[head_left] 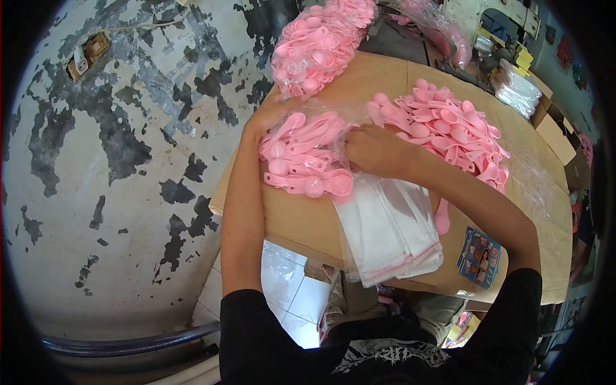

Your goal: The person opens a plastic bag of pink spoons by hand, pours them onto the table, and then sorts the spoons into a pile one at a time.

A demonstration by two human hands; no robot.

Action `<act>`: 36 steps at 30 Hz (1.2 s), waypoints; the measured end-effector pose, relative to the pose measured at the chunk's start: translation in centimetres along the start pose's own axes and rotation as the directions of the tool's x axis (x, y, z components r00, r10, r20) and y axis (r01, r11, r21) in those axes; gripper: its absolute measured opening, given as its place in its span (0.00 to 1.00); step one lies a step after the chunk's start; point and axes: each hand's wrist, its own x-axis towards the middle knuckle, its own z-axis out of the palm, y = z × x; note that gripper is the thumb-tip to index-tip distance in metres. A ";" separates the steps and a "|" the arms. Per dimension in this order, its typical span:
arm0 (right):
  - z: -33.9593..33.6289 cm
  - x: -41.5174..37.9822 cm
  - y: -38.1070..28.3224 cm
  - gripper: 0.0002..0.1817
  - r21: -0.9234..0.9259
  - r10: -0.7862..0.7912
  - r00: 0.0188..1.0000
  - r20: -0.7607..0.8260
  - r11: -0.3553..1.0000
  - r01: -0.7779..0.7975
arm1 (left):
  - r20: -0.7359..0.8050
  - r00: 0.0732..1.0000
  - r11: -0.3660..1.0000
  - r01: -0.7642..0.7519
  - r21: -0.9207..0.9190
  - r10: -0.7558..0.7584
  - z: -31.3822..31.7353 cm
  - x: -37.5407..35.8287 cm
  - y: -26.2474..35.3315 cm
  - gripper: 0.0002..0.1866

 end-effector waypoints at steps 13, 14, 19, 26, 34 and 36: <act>-9.6 -8.6 2.7 0.18 0.094 0.199 0.970 -0.140 0.978 -0.187 | -0.031 0.998 0.997 0.057 0.042 -0.056 0.0 0.0 -0.2 0.26; -10.3 -9.8 3.2 0.18 0.087 0.192 0.966 -0.175 0.980 -0.179 | -0.029 0.998 0.998 0.054 0.043 -0.053 0.0 -0.1 -0.2 0.26; -11.7 -14.8 5.9 0.18 -0.163 0.228 0.871 -0.434 0.931 -0.325 | -0.043 0.995 0.995 0.095 0.034 -0.094 0.2 -0.4 0.2 0.25; -4.8 -7.0 2.3 0.13 0.276 0.196 0.978 -0.074 0.946 -0.169 | -0.007 0.998 0.996 0.061 -0.071 -0.061 0.6 -0.5 0.5 0.24; 3.3 0.0 2.7 0.18 0.140 0.200 0.969 -0.147 0.974 -0.180 | -0.057 0.994 0.995 0.096 -0.013 -0.096 0.9 -1.2 1.8 0.22; 4.9 0.4 3.4 0.21 0.111 0.202 0.968 -0.145 0.976 -0.187 | -0.044 0.992 0.993 0.116 0.020 -0.115 0.7 -1.0 1.4 0.24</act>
